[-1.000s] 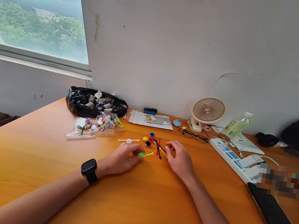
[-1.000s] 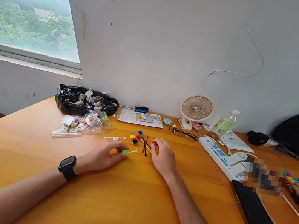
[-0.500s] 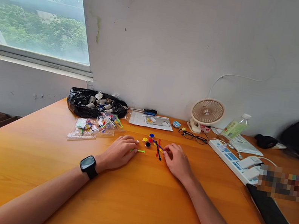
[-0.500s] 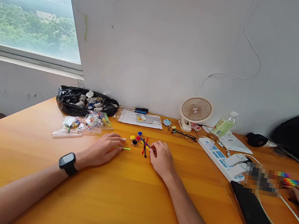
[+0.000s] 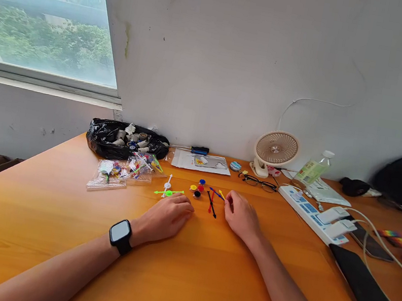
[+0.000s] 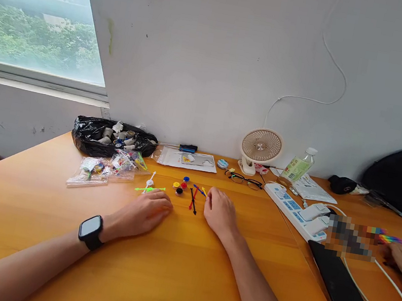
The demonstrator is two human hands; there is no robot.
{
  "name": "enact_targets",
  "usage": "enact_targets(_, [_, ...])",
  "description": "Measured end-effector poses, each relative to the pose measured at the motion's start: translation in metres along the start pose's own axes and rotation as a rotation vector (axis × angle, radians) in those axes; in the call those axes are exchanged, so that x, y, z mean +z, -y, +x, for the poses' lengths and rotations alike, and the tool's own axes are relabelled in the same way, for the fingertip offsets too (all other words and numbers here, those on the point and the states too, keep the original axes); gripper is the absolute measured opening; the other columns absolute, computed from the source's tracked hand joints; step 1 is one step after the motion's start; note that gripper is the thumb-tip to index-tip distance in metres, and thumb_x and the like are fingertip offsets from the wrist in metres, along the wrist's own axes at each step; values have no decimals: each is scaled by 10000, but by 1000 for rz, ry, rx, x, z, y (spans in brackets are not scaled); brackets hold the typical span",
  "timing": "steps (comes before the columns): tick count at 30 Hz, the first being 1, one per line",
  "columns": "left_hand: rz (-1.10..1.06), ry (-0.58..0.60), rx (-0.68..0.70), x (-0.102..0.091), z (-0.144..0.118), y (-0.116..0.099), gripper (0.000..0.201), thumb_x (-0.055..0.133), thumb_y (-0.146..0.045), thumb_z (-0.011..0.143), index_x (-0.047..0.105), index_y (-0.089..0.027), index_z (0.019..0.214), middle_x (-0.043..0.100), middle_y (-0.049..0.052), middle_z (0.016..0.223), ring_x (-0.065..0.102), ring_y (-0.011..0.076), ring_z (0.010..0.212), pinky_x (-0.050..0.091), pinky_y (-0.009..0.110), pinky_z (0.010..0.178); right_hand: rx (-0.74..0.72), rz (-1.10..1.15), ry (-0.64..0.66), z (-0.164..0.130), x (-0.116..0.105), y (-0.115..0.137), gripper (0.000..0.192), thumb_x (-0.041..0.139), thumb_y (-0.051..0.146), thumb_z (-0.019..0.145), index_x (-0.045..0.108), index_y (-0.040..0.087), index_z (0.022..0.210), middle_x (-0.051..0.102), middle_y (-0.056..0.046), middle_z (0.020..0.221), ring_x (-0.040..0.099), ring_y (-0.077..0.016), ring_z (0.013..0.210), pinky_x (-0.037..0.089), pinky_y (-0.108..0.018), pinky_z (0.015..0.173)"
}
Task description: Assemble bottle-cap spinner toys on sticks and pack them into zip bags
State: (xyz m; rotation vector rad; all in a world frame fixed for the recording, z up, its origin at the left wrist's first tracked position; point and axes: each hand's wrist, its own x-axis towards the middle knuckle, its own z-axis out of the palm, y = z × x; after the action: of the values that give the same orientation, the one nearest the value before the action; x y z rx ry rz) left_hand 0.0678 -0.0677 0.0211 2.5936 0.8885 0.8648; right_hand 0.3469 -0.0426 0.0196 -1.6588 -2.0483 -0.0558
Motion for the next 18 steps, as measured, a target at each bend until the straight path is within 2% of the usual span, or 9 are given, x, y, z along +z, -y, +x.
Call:
enact_targets(2, [-21,50,-11,2,0,-5,222,516,-204,1005,692,-227,1139,701,93,1114,630,246,1052,538,402,956,51,31,-14,1,-1,-4,126,475,151,962,585,208,942,685,-72,837,606,-231,727,366,-324,638])
enact_targets(4, [-9,46,-47,3,-1,-4,211,548,-232,998,683,-229,1161,692,96,1135,619,263,1092,524,424,989,48,125,-59,3,-1,-6,139,445,155,968,573,209,968,683,-76,864,623,-238,762,402,-329,668])
enact_targets(7, [40,-15,-127,5,-2,3,226,597,-281,981,665,-232,1192,675,105,1165,602,295,1123,512,468,1008,-28,279,-108,3,2,0,169,432,141,956,583,216,942,672,-75,903,630,-238,824,462,-345,738])
enact_targets(10, [55,-65,-164,7,-3,9,243,611,-311,979,647,-236,1207,656,109,1204,585,309,1162,507,485,1024,-112,375,-92,2,9,14,245,417,113,960,633,216,908,676,-80,925,637,-242,885,500,-369,805])
enact_targets(14, [53,-65,-165,11,-5,13,289,594,-326,992,608,-231,1264,629,124,1273,563,316,1256,487,496,1086,-242,446,-57,0,24,32,357,414,62,961,713,219,1077,718,-93,1104,623,-265,1074,513,-440,970])
enact_targets(18, [75,-80,-194,16,-7,16,462,602,-349,984,509,-207,1414,572,157,1411,513,346,1358,447,535,1146,-303,456,-21,3,33,37,454,430,18,930,729,238,1191,720,-88,1215,606,-271,1152,511,-480,1037])
